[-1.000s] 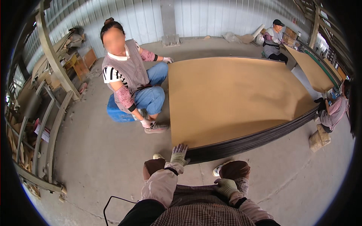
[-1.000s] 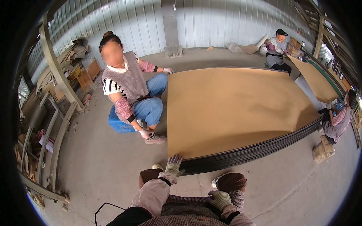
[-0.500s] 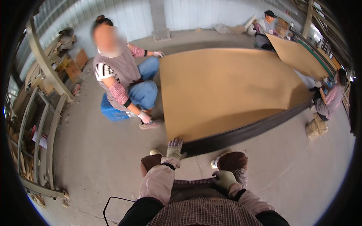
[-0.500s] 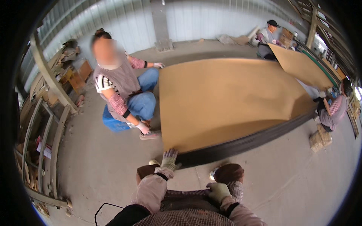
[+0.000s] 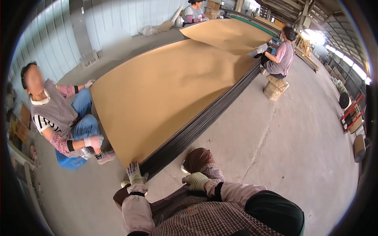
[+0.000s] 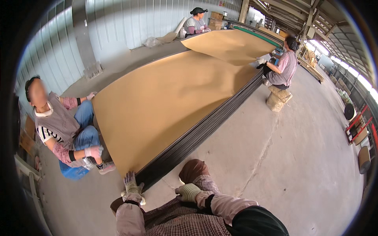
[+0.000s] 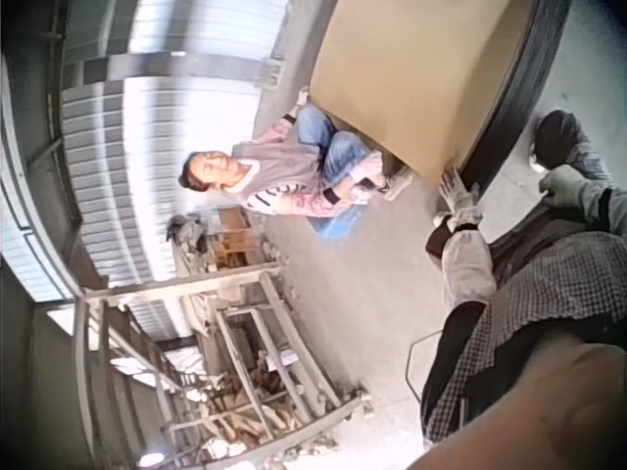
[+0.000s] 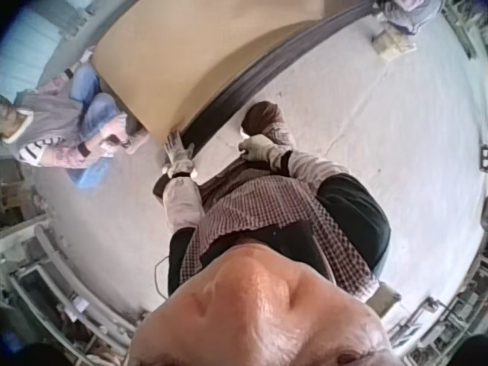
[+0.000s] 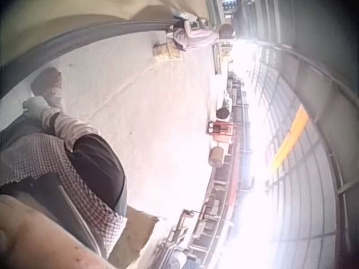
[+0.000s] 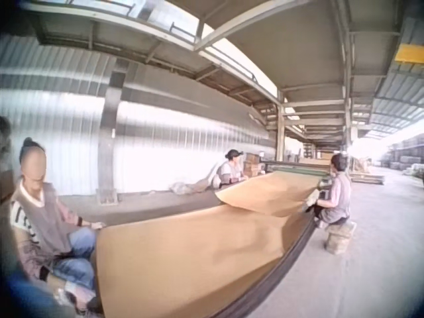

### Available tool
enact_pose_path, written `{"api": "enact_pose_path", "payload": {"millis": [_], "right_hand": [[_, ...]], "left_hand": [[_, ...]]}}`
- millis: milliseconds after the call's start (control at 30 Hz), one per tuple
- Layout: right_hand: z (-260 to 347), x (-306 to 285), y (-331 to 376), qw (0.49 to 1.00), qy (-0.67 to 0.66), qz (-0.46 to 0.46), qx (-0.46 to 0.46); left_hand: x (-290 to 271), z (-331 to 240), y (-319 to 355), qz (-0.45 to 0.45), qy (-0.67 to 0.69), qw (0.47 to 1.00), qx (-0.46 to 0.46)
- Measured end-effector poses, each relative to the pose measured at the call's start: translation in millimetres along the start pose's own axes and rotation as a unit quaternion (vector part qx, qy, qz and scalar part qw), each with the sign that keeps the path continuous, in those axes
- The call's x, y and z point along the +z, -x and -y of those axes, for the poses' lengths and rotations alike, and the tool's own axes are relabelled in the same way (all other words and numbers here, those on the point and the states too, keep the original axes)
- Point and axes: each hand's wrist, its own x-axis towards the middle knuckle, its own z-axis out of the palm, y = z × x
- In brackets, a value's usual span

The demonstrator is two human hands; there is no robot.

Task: Sorting and stacking industrial material sheets with a team in a factory.

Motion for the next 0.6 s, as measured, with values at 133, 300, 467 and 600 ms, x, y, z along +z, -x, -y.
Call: {"api": "enact_pose_path", "payload": {"millis": [133,300,467,600], "right_hand": [[0,-3,-4,1.0,0.009,-0.005,-0.01],[20,-4,1,0.998,0.01,0.05,0.034],[20,6,4,0.999,0.01,0.042,0.023],[25,5,8,0.999,0.013,0.043,0.026]], "left_hand": [[9,10,-4,-0.03,0.016,0.999,0.011],[19,26,6,-0.04,0.008,0.999,0.024],[21,34,13,-0.044,0.003,0.999,0.029],[18,31,19,-0.043,0.007,0.999,0.028]]}}
